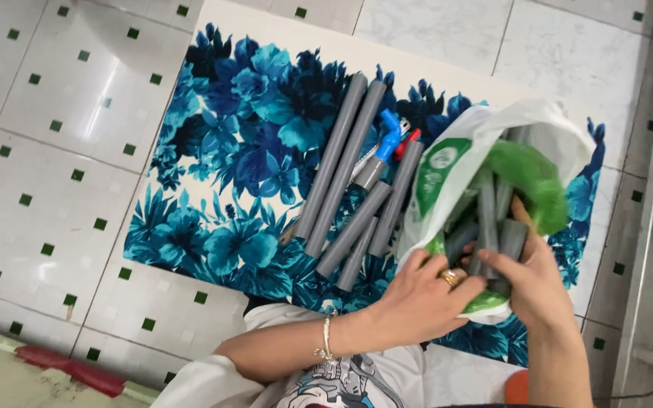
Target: The person removes various PVC pipes and plumbing fixtures from a plastic bag and arranges them on a floral surface.
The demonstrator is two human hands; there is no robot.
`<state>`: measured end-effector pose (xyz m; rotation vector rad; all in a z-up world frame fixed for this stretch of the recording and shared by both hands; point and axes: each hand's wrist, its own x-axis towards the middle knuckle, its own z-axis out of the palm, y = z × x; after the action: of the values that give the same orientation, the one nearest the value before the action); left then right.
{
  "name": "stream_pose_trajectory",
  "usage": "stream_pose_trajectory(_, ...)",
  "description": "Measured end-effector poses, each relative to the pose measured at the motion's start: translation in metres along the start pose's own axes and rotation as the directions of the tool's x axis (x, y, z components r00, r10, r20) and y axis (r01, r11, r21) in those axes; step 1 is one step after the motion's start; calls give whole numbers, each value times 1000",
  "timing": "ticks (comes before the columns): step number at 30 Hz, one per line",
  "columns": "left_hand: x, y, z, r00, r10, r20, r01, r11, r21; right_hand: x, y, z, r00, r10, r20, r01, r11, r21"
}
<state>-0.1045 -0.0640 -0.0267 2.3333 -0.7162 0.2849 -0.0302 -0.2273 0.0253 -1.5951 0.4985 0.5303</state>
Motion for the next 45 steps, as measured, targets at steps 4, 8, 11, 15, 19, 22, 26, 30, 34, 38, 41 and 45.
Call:
stream_pose_trajectory(4, -9, -2, 5, 985, 119, -125, -119, 993, 11, 22, 11, -18, 984, -163, 71, 154, 982, 114)
stream_pose_trajectory(8, -18, -7, 1, 963, 213, -165, -209, 977, 38, 14, -12, -8, 998, -51, 42, 46, 992, 122)
stream_pose_trajectory(11, -18, -10, -13, 979, 190, -69, -198, 969, -145, 9, -15, -9, 992, -7, 123, -14, 986, 168)
stream_pose_trajectory(15, -23, -13, -7, 972, 237, 4, -236, 970, -63, 9, -32, -16, 977, -91, 192, 61, 986, 157)
stream_pose_trajectory(19, -25, -12, -5, 952, 214, 218, -182, 970, -160, 13, -24, -31, 947, -198, 254, 78, 906, 416)
stream_pose_trajectory(22, 2, -13, -51, 964, -124, 235, 222, 860, -459, -18, -10, 1, 930, -270, 250, 128, 874, 468)
stream_pose_trajectory(26, -4, -33, -65, 864, -373, 339, 456, 293, -840, -82, 28, 46, 915, -339, 218, 126, 754, 644)
stream_pose_trajectory(30, -5, -35, -57, 834, -242, 495, 521, 56, -851, -112, 62, 70, 915, -355, 194, 159, 756, 635)
stream_pose_trajectory(34, -12, -14, -83, 813, -107, 572, 572, -38, -820, -128, 112, 88, 930, -335, 151, 251, 878, 408)
stream_pose_trajectory(38, -42, -10, -103, 828, -307, 469, 455, -120, -882, -125, 91, 106, 968, 27, 251, -40, 998, 46)
stream_pose_trajectory(41, -55, -32, -113, 792, -500, 351, 407, 3, -913, -86, 110, 126, 936, -17, 351, 40, 997, -60)
stream_pose_trajectory(45, -57, -60, -131, 629, -690, 358, 422, -83, -903, -47, 90, 157, 885, -185, 428, 370, 837, -402)
